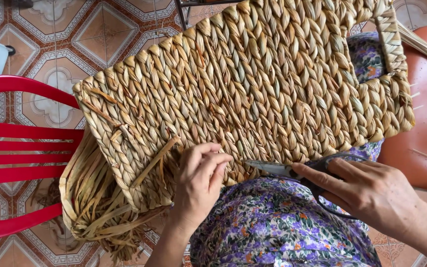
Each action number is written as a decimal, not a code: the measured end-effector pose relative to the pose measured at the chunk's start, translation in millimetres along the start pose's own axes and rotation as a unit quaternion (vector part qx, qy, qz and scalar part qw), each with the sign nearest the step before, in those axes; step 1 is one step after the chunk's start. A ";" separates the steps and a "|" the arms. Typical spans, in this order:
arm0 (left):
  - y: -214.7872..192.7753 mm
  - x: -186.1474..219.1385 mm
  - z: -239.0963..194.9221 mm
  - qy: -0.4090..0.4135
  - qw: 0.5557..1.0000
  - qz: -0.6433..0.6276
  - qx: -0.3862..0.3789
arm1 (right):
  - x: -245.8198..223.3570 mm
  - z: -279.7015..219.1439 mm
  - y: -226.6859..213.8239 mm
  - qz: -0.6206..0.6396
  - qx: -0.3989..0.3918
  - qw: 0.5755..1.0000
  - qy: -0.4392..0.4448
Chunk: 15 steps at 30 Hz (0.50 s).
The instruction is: Finishing a hand-woven bag by trimming excess fibers and tucking in ends.
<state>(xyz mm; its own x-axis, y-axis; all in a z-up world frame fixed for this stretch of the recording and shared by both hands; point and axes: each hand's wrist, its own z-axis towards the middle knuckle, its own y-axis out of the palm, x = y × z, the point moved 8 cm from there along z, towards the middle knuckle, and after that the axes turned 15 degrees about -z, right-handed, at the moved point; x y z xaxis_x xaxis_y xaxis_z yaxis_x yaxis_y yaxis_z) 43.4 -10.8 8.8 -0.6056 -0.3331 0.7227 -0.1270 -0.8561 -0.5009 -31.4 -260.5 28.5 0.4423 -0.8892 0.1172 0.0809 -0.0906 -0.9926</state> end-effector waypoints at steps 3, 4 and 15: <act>7.3 5.7 1.6 0.014 0.999 0.038 -0.027 | -2.5 1.6 3.7 -0.035 -0.029 0.999 -0.009; 7.7 5.2 0.1 0.014 0.999 0.039 -0.026 | -3.7 4.0 0.7 -0.036 -0.028 0.999 -0.011; 12.4 -4.1 1.0 0.013 0.999 0.037 -0.035 | -22.6 11.0 -0.1 -0.080 -0.102 0.991 -0.015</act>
<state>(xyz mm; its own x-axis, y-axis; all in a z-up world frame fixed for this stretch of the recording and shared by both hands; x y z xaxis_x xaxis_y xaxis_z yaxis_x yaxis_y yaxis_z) 45.1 -20.4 0.2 -0.6355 -0.3841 0.6698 -0.1341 -0.7994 -0.5856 -31.5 -235.4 26.3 0.4649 -0.8426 0.2719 -0.0278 -0.3208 -0.9467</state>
